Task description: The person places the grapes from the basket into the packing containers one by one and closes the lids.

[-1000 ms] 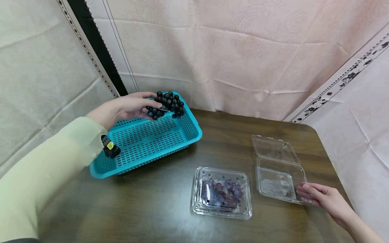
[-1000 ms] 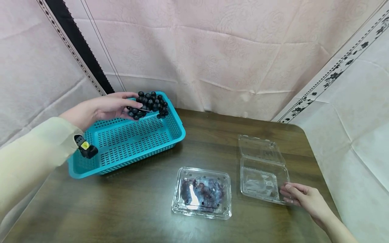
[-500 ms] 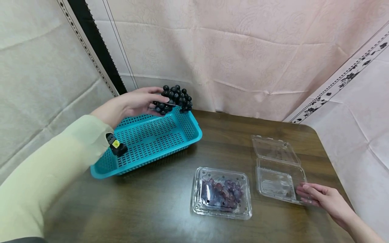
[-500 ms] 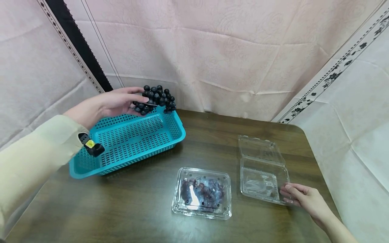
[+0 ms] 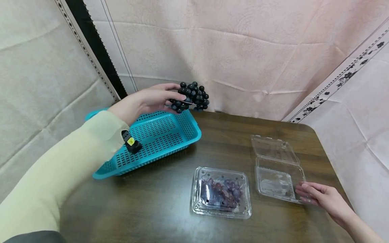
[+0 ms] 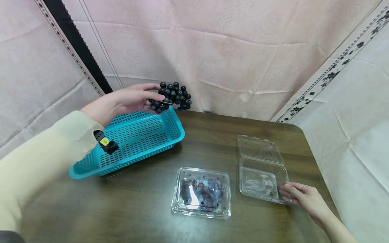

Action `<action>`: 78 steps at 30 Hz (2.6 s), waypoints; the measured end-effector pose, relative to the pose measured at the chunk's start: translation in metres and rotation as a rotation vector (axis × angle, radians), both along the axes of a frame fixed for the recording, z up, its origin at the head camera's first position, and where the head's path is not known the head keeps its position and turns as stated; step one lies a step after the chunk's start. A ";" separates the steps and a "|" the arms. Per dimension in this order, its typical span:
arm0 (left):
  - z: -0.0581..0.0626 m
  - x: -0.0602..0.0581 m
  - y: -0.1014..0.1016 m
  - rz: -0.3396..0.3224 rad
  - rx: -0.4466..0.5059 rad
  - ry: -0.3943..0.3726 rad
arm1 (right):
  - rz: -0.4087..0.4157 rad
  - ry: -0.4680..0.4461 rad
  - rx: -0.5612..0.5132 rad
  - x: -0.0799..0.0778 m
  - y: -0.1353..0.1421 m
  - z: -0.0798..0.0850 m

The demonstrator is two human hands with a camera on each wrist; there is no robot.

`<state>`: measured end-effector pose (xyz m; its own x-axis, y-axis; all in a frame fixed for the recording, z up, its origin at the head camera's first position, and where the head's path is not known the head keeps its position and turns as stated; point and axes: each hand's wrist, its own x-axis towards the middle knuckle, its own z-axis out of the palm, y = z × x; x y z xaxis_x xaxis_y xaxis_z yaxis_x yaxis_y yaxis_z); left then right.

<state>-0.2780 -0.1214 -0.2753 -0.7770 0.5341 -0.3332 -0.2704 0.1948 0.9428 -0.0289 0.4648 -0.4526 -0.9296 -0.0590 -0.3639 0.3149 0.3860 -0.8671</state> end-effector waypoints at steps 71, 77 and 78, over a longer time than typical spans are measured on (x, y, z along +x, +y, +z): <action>-0.029 0.053 0.226 -0.333 0.053 -0.073 | -0.011 0.016 -0.073 -0.003 0.000 -0.004; -0.038 0.062 0.242 -0.361 0.052 -0.092 | -0.019 0.003 -0.074 -0.002 -0.001 -0.004; -0.039 0.063 0.244 -0.364 0.046 -0.092 | -0.019 0.003 -0.079 -0.002 -0.001 -0.004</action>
<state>-0.2147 0.1225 -0.3141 -0.5014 0.7858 -0.3621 -0.2755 0.2518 0.9278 -0.0310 0.4642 -0.4562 -0.9317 -0.0697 -0.3564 0.3193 0.3102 -0.8954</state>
